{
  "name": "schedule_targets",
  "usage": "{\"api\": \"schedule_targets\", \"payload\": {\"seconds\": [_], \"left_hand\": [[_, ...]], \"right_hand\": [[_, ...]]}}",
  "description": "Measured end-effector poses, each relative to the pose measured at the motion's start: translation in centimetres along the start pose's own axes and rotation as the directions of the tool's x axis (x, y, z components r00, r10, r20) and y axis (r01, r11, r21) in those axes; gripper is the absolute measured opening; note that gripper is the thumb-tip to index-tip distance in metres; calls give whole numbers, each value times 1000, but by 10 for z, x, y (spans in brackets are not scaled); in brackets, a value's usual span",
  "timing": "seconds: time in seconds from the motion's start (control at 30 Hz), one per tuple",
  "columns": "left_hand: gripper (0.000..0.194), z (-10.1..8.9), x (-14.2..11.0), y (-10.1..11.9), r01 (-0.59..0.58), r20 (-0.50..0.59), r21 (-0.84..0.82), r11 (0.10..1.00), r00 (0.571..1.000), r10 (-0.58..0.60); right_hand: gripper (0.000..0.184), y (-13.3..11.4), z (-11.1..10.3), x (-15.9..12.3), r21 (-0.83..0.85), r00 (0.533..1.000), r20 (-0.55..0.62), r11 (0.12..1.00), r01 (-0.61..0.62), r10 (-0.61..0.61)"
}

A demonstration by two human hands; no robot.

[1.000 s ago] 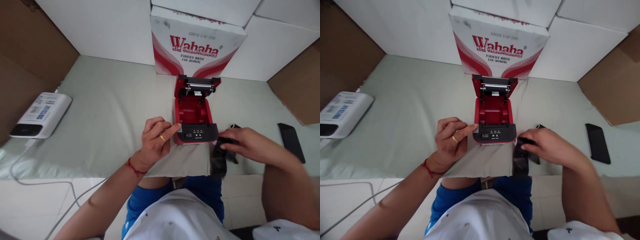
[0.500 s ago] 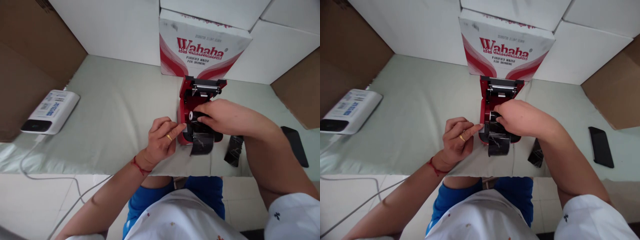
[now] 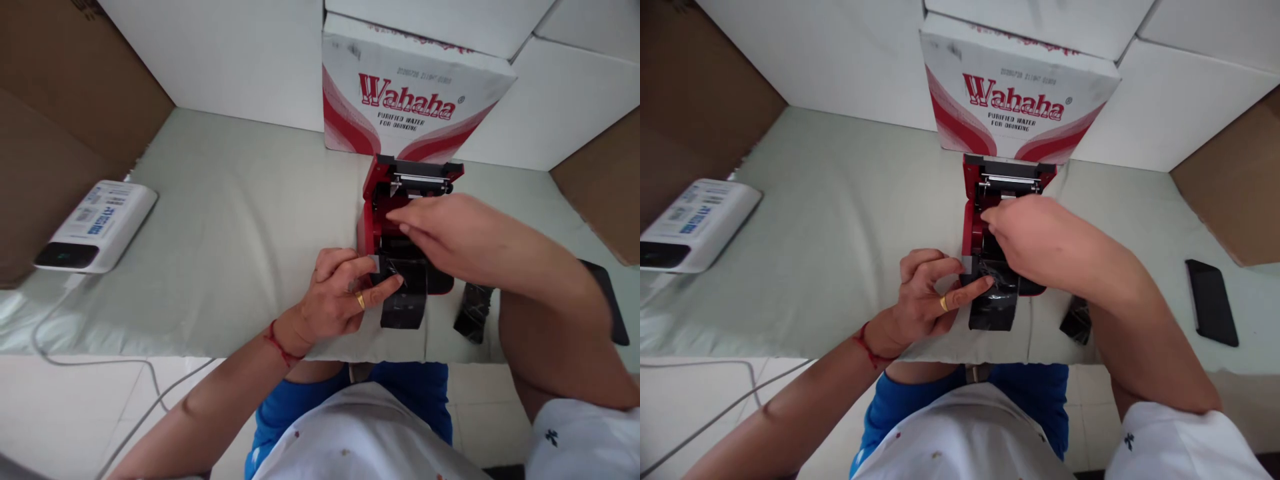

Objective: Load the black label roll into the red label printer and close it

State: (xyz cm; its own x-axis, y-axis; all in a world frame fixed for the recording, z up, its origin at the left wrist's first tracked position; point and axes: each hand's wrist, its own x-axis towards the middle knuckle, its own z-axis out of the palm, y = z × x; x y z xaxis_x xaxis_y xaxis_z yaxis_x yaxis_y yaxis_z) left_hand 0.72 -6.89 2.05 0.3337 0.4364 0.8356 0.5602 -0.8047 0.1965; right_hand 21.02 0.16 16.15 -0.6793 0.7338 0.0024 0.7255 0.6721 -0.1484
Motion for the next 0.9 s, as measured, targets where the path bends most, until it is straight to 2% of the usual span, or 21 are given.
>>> {"api": "schedule_targets", "payload": {"seconds": [0.03,0.07,0.13,0.17,0.2,0.3,0.43,0.5,0.6,0.73,0.9], "left_hand": [[52,0,0,0,3,0,2,1000,1000,-3],[52,-1,1,1,5,0,6,1000,1000,-5],[53,-1,0,1,8,0,12,1000,1000,-8],[54,-1,0,1,10,1,13,1000,1000,-10],[55,-1,-1,1,14,4,14,1000,1000,-14],[57,0,-2,0,27,13,16,1000,1000,-27],[63,-1,-3,-3,16,-62,-18,1000,998,-17],[70,-1,-3,-5,48,-85,-23,999,995,-50],[75,-1,-4,-9,144,-24,-21,989,989,-145],[76,2,-4,-13,206,76,-85,975,977,-199],[72,3,-4,-12,242,80,-98,965,969,-235]], "right_hand": [[24,1,-5,-6,37,987,-157,999,-14,19],[27,3,-8,-11,57,954,-296,998,-39,54],[31,13,-9,-14,57,851,-510,992,-110,123],[33,20,-5,-14,36,811,-570,990,-140,135],[35,27,0,-13,9,797,-590,989,-151,127],[40,40,22,-16,-7,820,-566,994,-109,85],[29,28,49,-47,85,783,-618,996,-24,72],[26,19,61,-65,118,781,-624,992,45,39],[26,16,77,-83,187,782,-622,976,110,31],[31,22,88,-87,292,773,-628,948,126,91],[35,24,100,-88,326,746,-657,934,149,110]]}}
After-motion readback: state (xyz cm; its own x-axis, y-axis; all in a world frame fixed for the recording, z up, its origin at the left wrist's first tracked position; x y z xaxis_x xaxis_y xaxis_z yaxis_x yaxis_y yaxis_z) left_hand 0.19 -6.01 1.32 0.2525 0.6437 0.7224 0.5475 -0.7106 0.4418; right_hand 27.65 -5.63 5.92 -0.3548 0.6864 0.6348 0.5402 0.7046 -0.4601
